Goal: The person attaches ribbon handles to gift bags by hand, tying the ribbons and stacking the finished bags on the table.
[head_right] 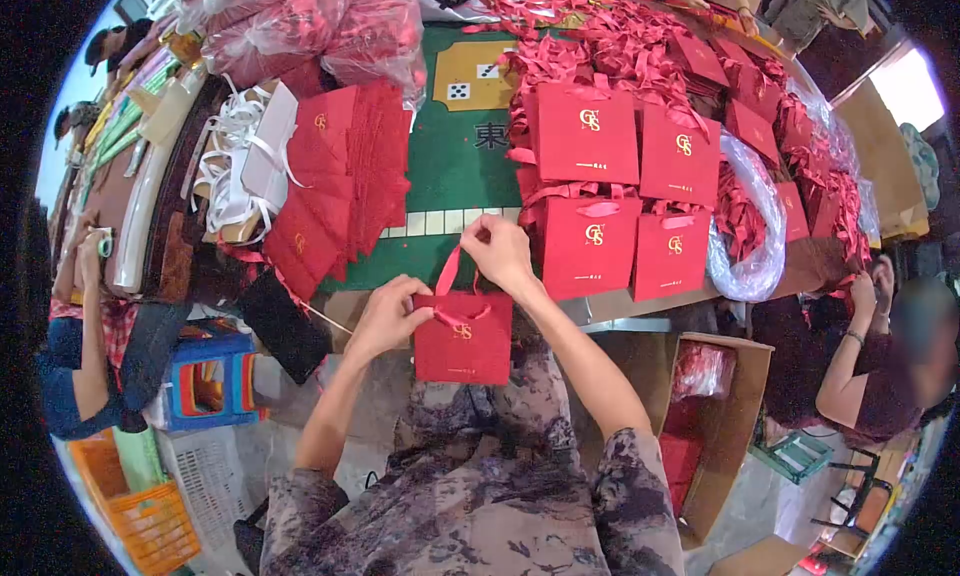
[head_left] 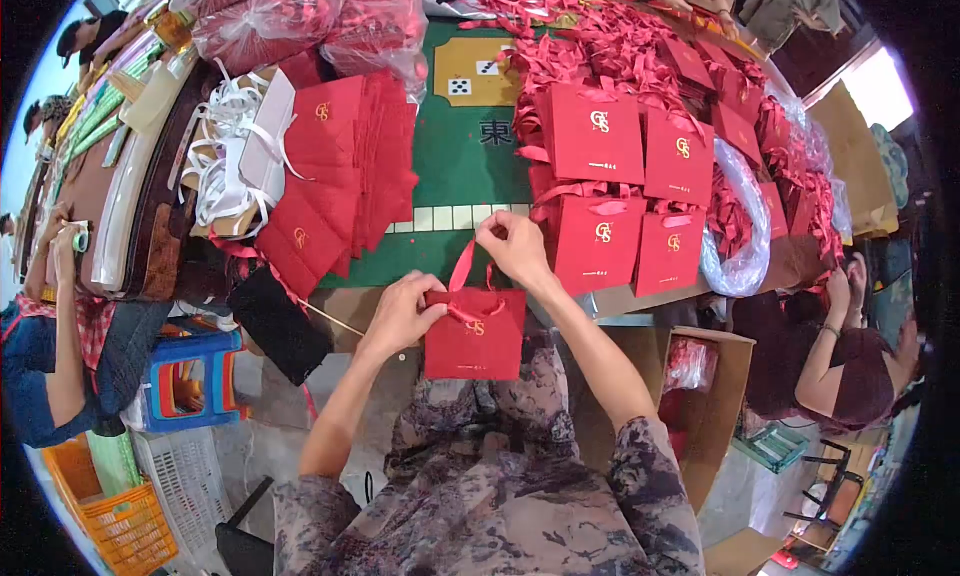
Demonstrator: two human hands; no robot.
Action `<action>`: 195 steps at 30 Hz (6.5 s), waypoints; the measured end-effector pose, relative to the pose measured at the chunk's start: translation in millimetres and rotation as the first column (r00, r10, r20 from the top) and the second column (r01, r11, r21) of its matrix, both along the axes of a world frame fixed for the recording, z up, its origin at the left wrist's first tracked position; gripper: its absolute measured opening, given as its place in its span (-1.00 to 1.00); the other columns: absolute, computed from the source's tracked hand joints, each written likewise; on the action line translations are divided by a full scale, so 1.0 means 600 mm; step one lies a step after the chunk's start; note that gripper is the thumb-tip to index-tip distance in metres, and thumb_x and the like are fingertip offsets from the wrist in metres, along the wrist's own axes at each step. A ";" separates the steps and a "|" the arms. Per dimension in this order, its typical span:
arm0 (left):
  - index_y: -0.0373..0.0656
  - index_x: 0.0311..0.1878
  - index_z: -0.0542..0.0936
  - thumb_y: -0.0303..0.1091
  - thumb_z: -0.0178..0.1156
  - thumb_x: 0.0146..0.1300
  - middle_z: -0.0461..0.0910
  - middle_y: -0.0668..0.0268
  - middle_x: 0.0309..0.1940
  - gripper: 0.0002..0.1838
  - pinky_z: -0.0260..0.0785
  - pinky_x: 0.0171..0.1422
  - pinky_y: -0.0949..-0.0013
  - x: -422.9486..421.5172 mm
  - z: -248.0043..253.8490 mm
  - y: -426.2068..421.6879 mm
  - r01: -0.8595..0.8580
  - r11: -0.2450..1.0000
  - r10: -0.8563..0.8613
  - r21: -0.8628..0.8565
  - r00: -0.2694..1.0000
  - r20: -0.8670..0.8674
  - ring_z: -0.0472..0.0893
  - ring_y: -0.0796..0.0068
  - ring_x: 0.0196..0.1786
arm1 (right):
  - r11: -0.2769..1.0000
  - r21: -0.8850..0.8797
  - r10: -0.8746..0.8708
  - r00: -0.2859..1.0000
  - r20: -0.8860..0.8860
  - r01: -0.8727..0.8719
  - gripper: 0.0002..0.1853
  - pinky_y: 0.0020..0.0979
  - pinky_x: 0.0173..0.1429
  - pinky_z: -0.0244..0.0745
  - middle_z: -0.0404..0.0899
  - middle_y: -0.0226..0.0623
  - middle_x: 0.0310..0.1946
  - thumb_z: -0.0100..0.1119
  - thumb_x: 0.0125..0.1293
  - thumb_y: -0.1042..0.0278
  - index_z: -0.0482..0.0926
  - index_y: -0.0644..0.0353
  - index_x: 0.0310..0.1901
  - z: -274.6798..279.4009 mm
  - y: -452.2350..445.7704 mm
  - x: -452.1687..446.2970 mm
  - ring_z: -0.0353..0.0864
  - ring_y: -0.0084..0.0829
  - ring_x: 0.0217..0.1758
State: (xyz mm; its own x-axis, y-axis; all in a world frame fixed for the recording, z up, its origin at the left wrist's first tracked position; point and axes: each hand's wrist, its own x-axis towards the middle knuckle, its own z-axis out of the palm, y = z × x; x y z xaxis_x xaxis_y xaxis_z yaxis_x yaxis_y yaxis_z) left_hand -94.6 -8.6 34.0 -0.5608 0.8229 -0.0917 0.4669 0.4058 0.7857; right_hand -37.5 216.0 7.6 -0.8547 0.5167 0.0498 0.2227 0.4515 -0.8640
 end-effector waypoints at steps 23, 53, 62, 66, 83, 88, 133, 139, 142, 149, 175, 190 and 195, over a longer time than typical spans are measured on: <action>-0.23 -0.30 0.72 -0.16 0.24 0.32 0.66 0.15 -0.54 -0.71 0.41 -0.37 0.25 -0.029 -0.073 0.121 -0.249 0.960 0.241 0.130 0.968 0.075 0.65 0.27 -0.50 | 0.889 0.450 -0.136 0.987 0.085 0.083 -0.71 -0.11 -0.35 0.58 0.61 -0.01 -0.41 0.39 0.19 0.22 0.54 0.29 -0.34 -0.019 -0.039 0.059 0.69 0.02 -0.36; -0.24 0.44 0.24 -0.30 0.44 0.21 0.56 0.16 0.15 -0.20 0.44 0.25 0.31 0.019 -0.047 0.040 -0.237 0.943 0.178 0.233 0.952 0.249 0.58 0.44 0.14 | 0.881 -0.473 -0.140 0.968 -0.210 0.025 -0.80 -0.53 -0.08 0.49 0.74 -0.41 -0.29 0.26 0.39 0.36 0.73 0.32 -0.12 0.039 -0.001 0.019 0.59 -0.67 -0.24; -0.21 0.48 0.15 -0.38 0.46 0.09 0.47 0.05 0.27 -0.08 0.29 0.40 0.15 0.073 -0.079 -0.004 -0.138 0.978 0.078 0.155 0.938 0.338 0.47 0.20 0.32 | 0.989 -0.134 -0.091 0.969 -0.230 0.061 -0.76 -0.41 -0.16 0.53 0.71 -0.15 -0.37 0.30 0.29 0.23 0.74 0.25 -0.19 0.020 0.020 -0.013 0.70 -0.37 -0.30; -0.18 0.43 0.23 -0.33 0.46 0.08 0.57 0.01 0.15 -0.13 0.40 0.30 0.12 0.070 -0.072 -0.015 -0.133 0.969 0.066 0.209 0.952 0.300 0.57 0.09 0.24 | 0.992 -0.042 -0.125 0.975 -0.184 0.120 -0.78 -0.28 -0.16 0.56 0.71 -0.09 -0.32 0.28 0.28 0.25 0.74 0.23 -0.23 0.012 0.009 -0.024 0.71 -0.21 -0.27; -0.27 0.30 0.34 -0.62 0.26 0.23 0.56 0.18 0.13 -0.43 0.34 0.33 0.33 0.024 -0.062 -0.031 -0.397 0.878 0.221 0.267 0.832 0.509 0.52 0.41 0.20 | 0.826 0.068 -0.478 0.758 -0.443 0.560 -0.86 -0.48 -0.14 0.48 0.65 -0.25 -0.23 0.18 0.40 0.47 0.67 0.26 -0.10 0.109 0.124 0.213 0.59 -0.50 -0.21; -0.25 0.31 0.33 -0.68 0.16 0.26 0.55 0.18 0.09 -0.46 0.30 0.36 0.36 -0.003 -0.041 -0.052 -0.436 0.814 0.237 0.383 0.852 0.466 0.52 0.40 0.19 | 0.448 0.497 -0.563 0.666 -0.490 0.743 -0.71 -0.12 0.12 0.38 0.50 -0.08 -0.12 0.22 0.29 0.48 0.57 0.23 0.05 0.064 0.317 0.310 0.47 -0.06 0.02; -0.34 -0.01 0.58 -0.46 0.11 0.38 0.60 0.02 -0.29 -0.80 0.48 -0.13 0.15 0.159 -0.015 0.077 -0.225 0.908 0.286 0.354 0.949 -0.130 0.63 0.00 -0.21 | 0.929 -0.363 -0.112 0.989 -0.101 0.068 -0.85 -0.54 -0.09 0.47 0.60 -0.35 -0.23 0.17 0.44 0.45 0.64 0.32 -0.09 0.042 -0.100 0.179 0.60 -0.60 -0.19; -0.28 -0.02 0.60 -0.43 0.17 0.34 0.59 0.04 -0.16 -0.79 0.47 0.01 0.08 0.109 0.005 0.082 -0.166 0.948 0.207 0.273 0.970 -0.129 0.60 -0.04 -0.09 | 0.876 -0.469 -0.186 0.976 -0.113 0.113 -0.87 -0.56 -0.01 0.47 0.67 -0.41 -0.25 0.17 0.45 0.44 0.61 0.33 -0.10 0.028 -0.083 0.170 0.57 -0.66 -0.15; -0.19 0.12 0.59 -0.34 0.29 0.22 0.54 0.14 0.07 -0.61 0.37 0.17 0.11 0.054 -0.001 0.094 -0.165 0.970 0.217 0.179 0.920 -0.326 0.47 0.04 0.11 | 0.939 -0.296 -0.186 0.983 -0.009 0.175 -0.86 -0.53 -0.12 0.50 0.67 -0.36 -0.27 0.19 0.43 0.44 0.63 0.34 -0.11 0.028 -0.074 0.168 0.59 -0.64 -0.24; -0.14 0.12 0.58 -0.27 0.43 0.03 0.53 0.22 0.12 -0.47 0.23 0.24 0.07 0.015 -0.021 0.122 -0.021 0.998 0.050 0.062 0.857 -0.513 0.40 0.08 0.17 | 0.965 0.188 -0.179 0.983 -0.041 0.184 -0.84 -0.40 -0.24 0.53 0.66 -0.08 -0.25 0.25 0.33 0.48 0.65 0.32 -0.09 0.018 -0.072 0.138 0.68 -0.35 -0.32; -0.06 -0.23 0.55 -0.45 0.34 0.13 0.62 0.34 -0.47 -0.82 0.20 0.09 0.15 0.074 0.018 0.108 -0.114 0.982 0.166 0.152 0.900 -0.403 0.57 0.26 -0.27 | 0.956 0.175 -0.233 0.972 -0.029 0.234 -0.86 -0.30 -0.30 0.60 0.68 -0.13 -0.46 0.35 0.21 0.45 0.57 0.31 -0.36 0.047 -0.093 0.123 0.74 -0.28 -0.40; -0.11 -0.23 0.53 -0.45 0.34 0.12 0.68 0.30 -0.40 -0.81 0.22 0.09 0.23 0.048 0.016 0.091 -0.112 0.988 0.123 0.109 0.987 -0.107 0.67 0.27 -0.22 | 0.969 0.228 -0.085 0.994 -0.071 0.100 -0.88 -0.40 -0.26 0.52 0.61 -0.26 -0.37 0.36 0.23 0.49 0.66 0.26 -0.21 0.064 -0.067 0.146 0.64 -0.41 -0.33; -0.09 -0.24 0.54 -0.44 0.33 0.11 0.65 0.31 -0.43 -0.82 0.22 0.09 0.23 0.054 0.026 0.093 -0.084 0.989 0.109 0.121 0.969 -0.221 0.61 0.25 -0.25 | 0.988 0.126 0.103 0.992 -0.072 -0.093 -0.89 -0.39 -0.20 0.52 0.56 -0.22 -0.35 0.27 0.30 0.48 0.67 0.25 -0.17 0.101 -0.012 0.128 0.62 -0.32 -0.28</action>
State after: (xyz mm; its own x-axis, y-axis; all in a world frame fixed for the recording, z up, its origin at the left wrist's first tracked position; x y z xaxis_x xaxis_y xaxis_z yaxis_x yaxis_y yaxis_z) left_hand -62.1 47.3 49.6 -0.6336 0.7618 0.1348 0.6005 0.3744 0.7065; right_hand 39.3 208.9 67.9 -0.8920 0.4164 0.1758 0.1062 0.5713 -0.8138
